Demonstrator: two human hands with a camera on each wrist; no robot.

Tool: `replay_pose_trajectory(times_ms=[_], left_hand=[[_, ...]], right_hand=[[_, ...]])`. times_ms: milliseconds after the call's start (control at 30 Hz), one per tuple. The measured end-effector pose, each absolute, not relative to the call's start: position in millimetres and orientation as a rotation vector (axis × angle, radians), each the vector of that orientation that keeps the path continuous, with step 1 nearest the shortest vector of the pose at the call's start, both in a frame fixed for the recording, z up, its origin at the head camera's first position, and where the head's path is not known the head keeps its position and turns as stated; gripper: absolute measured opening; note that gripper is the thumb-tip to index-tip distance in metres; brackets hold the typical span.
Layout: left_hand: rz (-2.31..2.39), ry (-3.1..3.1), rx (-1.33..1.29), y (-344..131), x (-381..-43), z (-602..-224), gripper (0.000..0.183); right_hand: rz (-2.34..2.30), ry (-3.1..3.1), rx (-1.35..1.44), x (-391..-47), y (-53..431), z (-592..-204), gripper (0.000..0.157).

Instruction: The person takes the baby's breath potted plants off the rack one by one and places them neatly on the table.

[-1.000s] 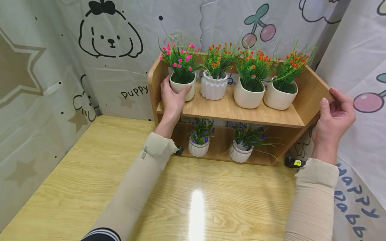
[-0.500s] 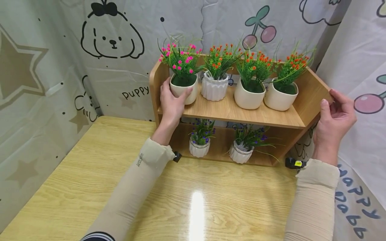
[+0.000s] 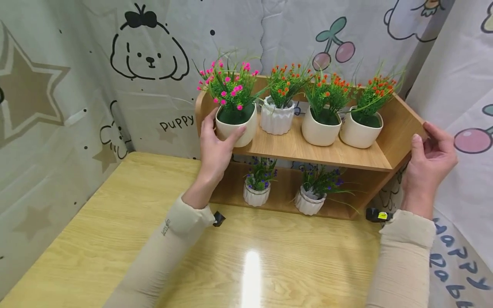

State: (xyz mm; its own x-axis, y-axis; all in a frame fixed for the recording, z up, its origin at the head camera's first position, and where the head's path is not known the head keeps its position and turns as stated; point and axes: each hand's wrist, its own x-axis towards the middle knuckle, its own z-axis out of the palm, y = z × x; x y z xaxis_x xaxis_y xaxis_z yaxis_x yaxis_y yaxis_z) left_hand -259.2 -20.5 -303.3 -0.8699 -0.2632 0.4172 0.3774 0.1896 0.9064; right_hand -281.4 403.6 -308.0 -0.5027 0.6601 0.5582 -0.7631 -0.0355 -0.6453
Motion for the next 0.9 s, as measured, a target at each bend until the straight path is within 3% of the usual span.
replay_pose_trajectory(times_ms=[567, 900], left_hand=[[-1.835, -1.923, -0.255, -65, -207, -302, 0.084], [-1.726, -1.897, -0.255, -115, -184, -303, 0.072]], right_hand=[[1.750, -1.160, 0.109, -285, 404, -310, 0.026], [1.805, -1.161, 0.026, -281, 400, -306, 0.027]])
